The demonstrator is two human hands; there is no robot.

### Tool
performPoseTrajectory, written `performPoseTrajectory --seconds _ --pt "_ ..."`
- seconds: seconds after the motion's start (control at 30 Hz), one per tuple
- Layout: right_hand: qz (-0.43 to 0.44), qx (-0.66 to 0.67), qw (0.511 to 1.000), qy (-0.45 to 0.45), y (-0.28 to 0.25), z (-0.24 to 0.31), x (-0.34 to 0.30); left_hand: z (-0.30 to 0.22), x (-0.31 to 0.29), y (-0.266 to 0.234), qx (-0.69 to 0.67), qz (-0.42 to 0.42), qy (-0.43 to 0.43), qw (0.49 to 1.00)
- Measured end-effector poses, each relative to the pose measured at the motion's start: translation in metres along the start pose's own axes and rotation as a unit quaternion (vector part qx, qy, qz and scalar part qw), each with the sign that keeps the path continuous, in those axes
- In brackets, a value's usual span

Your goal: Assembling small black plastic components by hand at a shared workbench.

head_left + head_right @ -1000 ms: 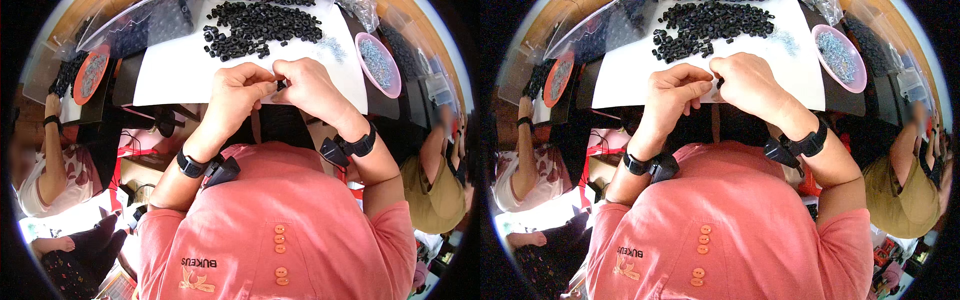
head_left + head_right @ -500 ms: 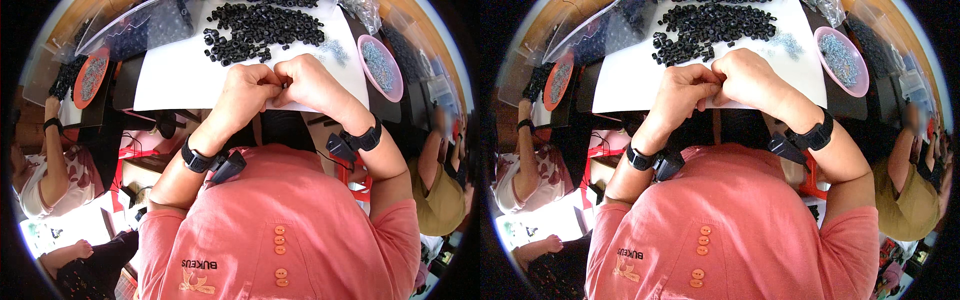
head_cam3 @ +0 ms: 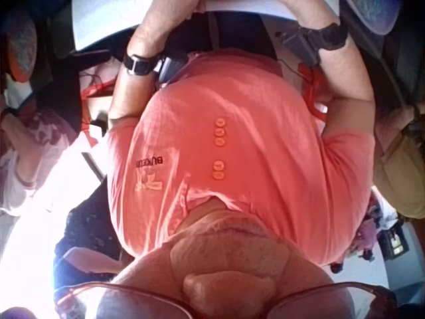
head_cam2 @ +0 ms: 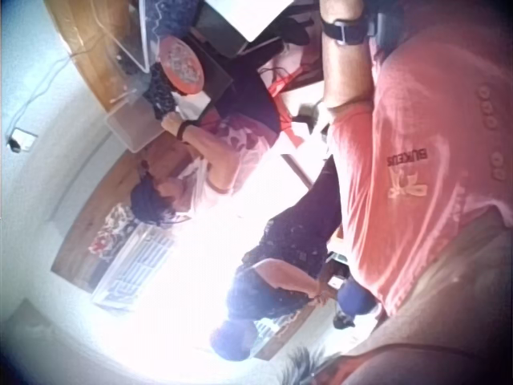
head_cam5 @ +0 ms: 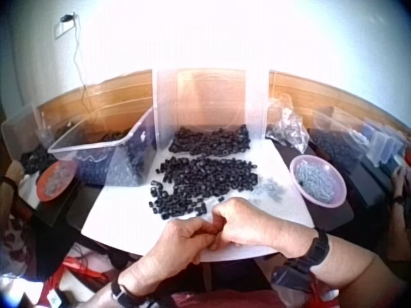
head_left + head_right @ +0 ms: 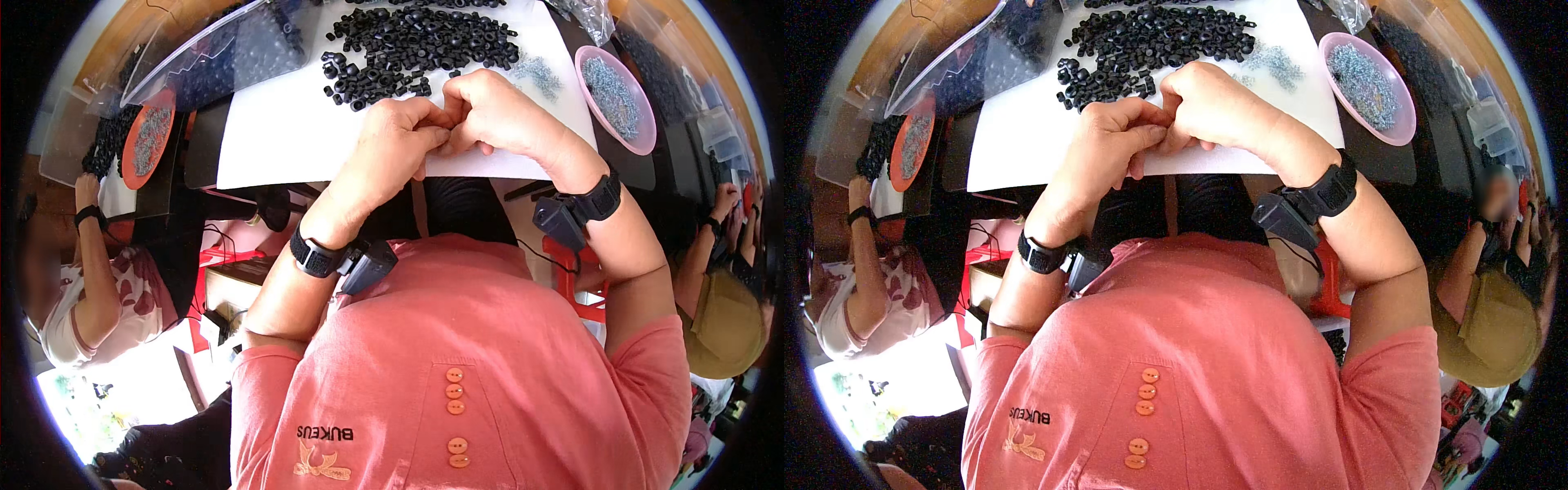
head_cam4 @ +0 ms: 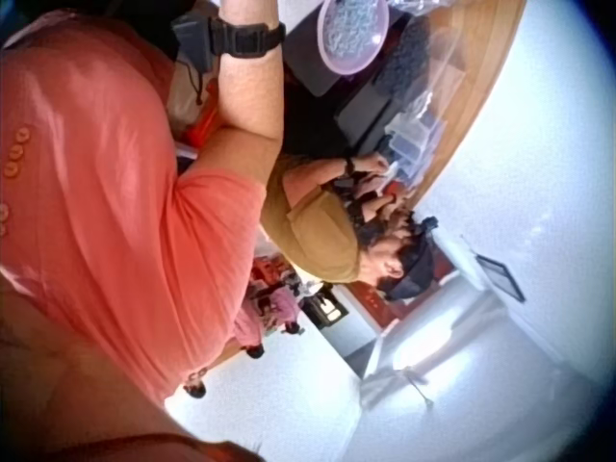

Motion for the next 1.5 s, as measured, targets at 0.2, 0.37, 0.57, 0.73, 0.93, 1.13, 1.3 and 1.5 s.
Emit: performPoseTrajectory --seconds 0.2,0.37,0.57,0.73,0.93,1.13,1.3,1.5 --pt "0.058 0.067 0.996 0.016 -0.002 0.001 -0.001 0.009 0.015 0.003 -0.005 0.018 -0.036 0.999" --pt "0.060 0.073 0.995 0.045 -0.004 -0.004 -0.004 0.009 0.017 0.004 -0.007 0.003 -0.042 0.999" --pt "0.020 0.095 0.993 0.075 -0.005 -0.008 -0.005 0.011 0.016 0.005 -0.036 0.010 -0.057 0.998" --pt "0.020 0.108 0.991 0.081 -0.006 -0.011 -0.003 0.011 0.019 0.004 -0.038 0.004 -0.054 0.998" --pt "0.012 0.092 0.992 0.084 -0.008 -0.013 -0.005 0.010 0.022 0.010 -0.022 -0.009 -0.015 1.000" --pt "0.009 0.091 0.991 0.098 -0.005 -0.013 -0.003 0.011 0.024 0.010 0.012 -0.010 -0.019 1.000" --pt "-0.004 0.047 0.993 0.104 -0.007 -0.015 -0.003 0.005 0.025 0.008 0.063 -0.045 0.041 0.996" --pt "-0.022 0.099 0.995 0.002 -0.001 -0.007 -0.012 0.017 0.018 0.000 -0.067 -0.036 0.001 0.997"
Point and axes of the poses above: each hand's wrist, its own x-axis towards the middle knuckle, its own y-axis out of the palm, z = x × y, the point moved 8 cm from there along x, towards the middle knuckle, and after that the axes turned 4 degrees about x, right-handed, at the moved point
